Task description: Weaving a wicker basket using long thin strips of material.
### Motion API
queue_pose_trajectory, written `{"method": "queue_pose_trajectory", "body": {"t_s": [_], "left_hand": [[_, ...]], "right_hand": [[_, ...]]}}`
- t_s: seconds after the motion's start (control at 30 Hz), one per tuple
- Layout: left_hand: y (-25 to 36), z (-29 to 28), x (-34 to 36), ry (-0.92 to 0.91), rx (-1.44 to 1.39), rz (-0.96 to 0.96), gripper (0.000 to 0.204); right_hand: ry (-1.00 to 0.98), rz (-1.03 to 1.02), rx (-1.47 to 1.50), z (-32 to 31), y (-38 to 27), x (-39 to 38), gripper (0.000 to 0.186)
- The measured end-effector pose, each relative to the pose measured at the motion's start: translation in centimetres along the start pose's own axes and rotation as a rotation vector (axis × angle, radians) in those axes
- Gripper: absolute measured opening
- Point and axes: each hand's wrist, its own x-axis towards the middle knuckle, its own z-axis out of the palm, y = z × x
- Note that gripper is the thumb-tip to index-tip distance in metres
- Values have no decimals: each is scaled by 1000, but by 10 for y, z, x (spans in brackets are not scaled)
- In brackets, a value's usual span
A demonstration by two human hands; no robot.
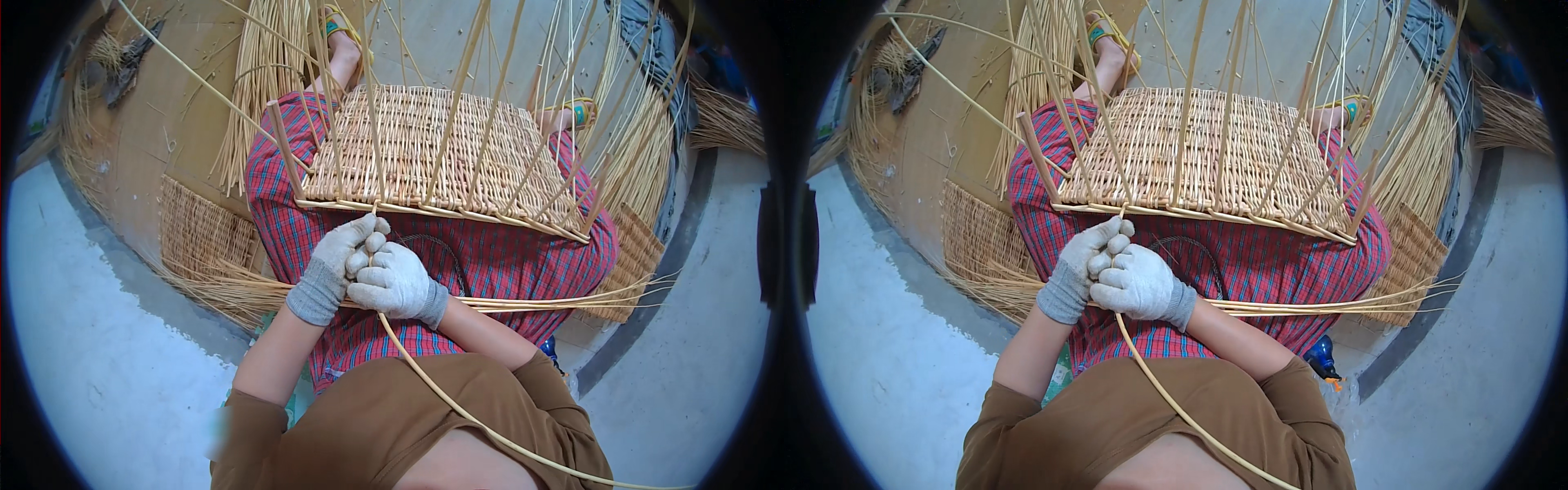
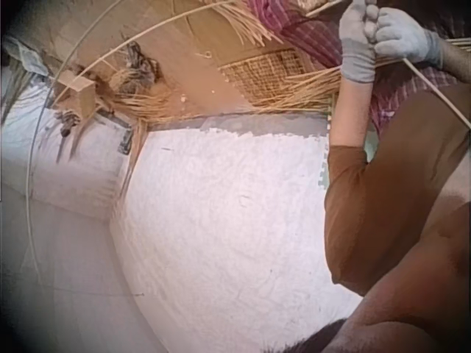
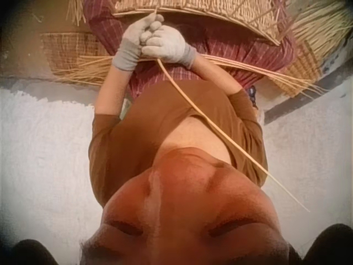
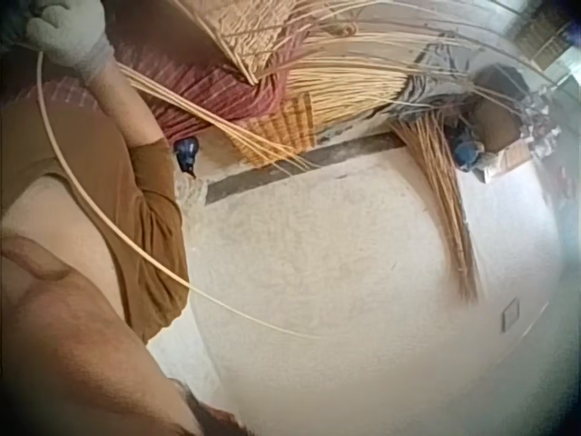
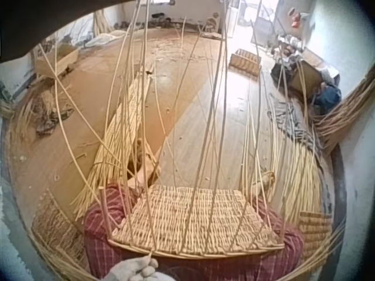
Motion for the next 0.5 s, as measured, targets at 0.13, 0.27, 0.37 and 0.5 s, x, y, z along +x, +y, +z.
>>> {"method": "queue_pose_trajectory", "body": {"t_s": [0.13,0.27,0.37,0.5], "left_hand": [[-2,5,11,131,51,51,29],[-3,1,29,138,110,95,29],[3,-8,33,-21,39,35,38],[20,1,9,118,1006,306,46]], "right_hand": [[58,6,25,3,8,-2,26],[27,65,-18,2,18,-2,22],[-140,182,24,-11,11,-6,27],[-55,329,52,-35,-27,-17,34]]}}
